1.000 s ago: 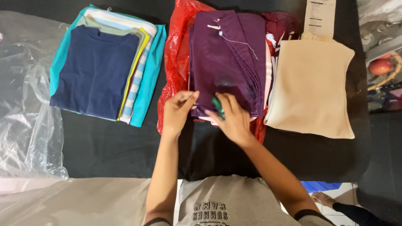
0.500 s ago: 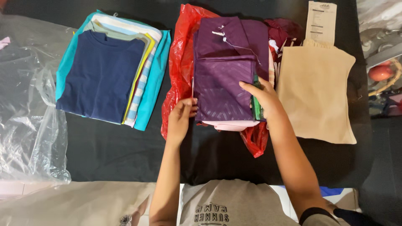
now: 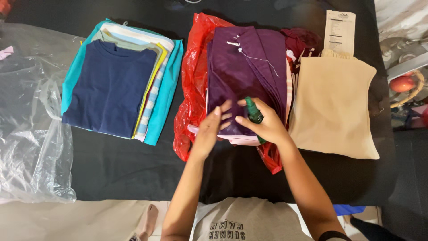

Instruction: The person folds a beige sleeveless top and places it on a stack. They then pick up a purple garment, spray it with a green bottle, and fold it. The person continues to fold a pink jacket and a polka-dotted garment, stacking them on the table.

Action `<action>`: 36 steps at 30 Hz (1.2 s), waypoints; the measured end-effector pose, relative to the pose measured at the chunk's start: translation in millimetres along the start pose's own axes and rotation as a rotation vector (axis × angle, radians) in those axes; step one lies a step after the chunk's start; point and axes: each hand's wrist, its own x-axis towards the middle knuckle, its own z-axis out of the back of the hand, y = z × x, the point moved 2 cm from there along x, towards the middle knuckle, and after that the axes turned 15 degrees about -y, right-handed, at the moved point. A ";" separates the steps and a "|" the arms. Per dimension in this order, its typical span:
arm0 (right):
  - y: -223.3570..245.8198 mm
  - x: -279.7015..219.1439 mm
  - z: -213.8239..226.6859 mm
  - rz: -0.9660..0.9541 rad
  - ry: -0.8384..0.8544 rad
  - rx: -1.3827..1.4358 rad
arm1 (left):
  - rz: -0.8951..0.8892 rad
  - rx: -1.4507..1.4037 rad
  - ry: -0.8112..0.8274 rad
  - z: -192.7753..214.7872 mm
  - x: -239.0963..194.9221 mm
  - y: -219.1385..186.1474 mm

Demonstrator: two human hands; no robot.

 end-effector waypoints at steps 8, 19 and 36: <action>-36.0 -2.4 -10.0 -0.513 -0.251 0.265 | -0.217 0.249 0.035 -19.6 -9.4 -14.5; -88.6 -13.7 -8.4 -1.021 -0.334 0.544 | -0.225 0.204 -0.023 -3.0 -15.9 -2.4; 26.0 0.1 59.3 -0.620 -0.557 0.924 | -0.713 0.486 -0.095 -110.1 -47.9 -19.8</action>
